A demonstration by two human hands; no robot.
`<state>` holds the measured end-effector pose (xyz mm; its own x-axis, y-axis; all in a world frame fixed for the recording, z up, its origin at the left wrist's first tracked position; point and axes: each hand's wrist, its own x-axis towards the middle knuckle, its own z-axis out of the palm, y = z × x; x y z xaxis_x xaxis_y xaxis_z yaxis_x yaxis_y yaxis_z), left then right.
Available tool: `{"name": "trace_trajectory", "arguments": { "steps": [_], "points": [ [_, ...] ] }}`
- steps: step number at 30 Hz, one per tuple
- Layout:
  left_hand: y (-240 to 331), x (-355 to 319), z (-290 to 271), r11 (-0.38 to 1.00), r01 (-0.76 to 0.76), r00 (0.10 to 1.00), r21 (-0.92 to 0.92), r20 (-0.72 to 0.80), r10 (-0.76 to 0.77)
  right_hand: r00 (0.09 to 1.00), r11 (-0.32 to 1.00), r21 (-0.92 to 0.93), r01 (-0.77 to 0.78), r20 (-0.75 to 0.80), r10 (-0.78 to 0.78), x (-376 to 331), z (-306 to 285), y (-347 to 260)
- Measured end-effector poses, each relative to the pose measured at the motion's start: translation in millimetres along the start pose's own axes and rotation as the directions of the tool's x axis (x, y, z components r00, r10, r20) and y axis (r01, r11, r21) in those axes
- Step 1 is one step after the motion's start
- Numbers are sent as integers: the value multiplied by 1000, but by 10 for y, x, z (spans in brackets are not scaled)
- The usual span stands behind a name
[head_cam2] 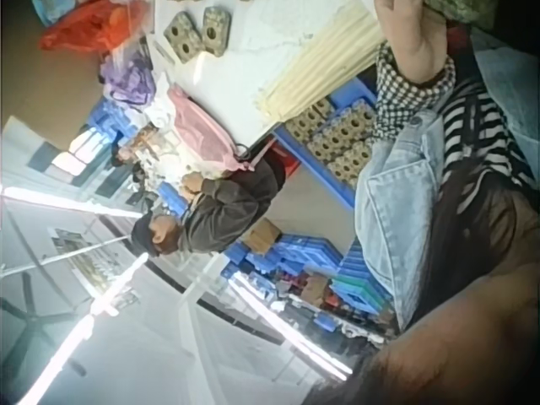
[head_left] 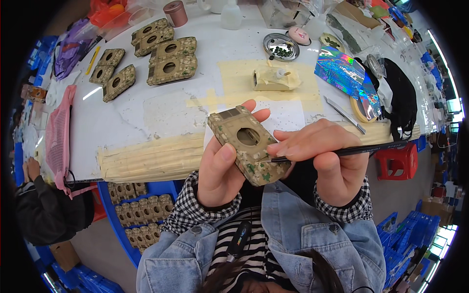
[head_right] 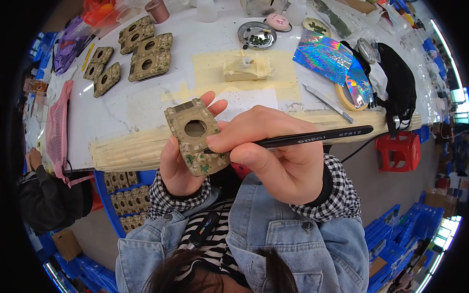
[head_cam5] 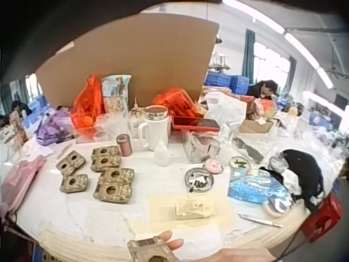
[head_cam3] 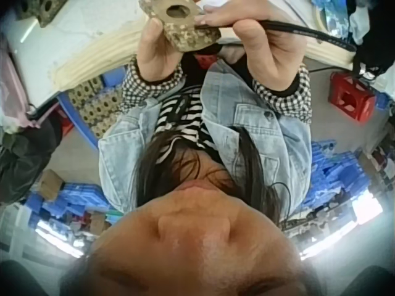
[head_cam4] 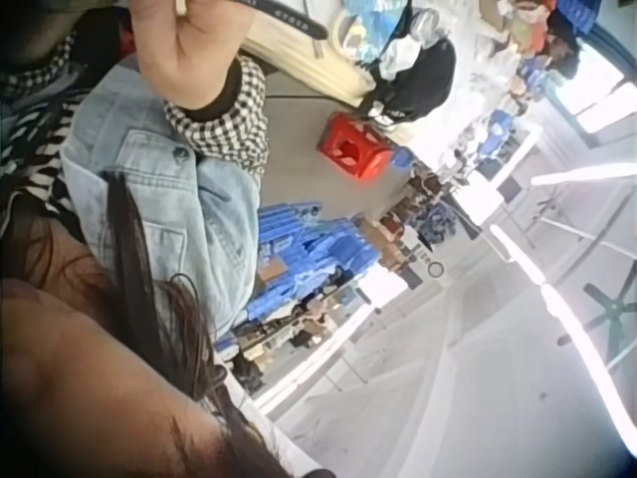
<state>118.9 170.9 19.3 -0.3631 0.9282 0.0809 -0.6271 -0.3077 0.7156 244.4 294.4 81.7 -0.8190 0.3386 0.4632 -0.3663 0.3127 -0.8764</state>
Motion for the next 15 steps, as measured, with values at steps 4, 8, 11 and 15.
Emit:
{"name": "trace_trajectory", "arguments": {
  "steps": [4,8,11,15],
  "points": [
    [15,-16,43,999,34,998,-26,-50,-35,1000,998,-54,-25,13,26,5,7,-2],
    [22,-26,50,999,31,997,-35,-66,-34,999,996,-87,-32,17,34,12,6,-9],
    [26,-25,54,999,35,997,-40,-71,-37,1000,995,-103,-13,22,15,25,5,-2],
    [17,-21,47,999,30,997,-44,-74,-33,1000,994,-110,-10,21,13,28,7,-3]
  ]
}}
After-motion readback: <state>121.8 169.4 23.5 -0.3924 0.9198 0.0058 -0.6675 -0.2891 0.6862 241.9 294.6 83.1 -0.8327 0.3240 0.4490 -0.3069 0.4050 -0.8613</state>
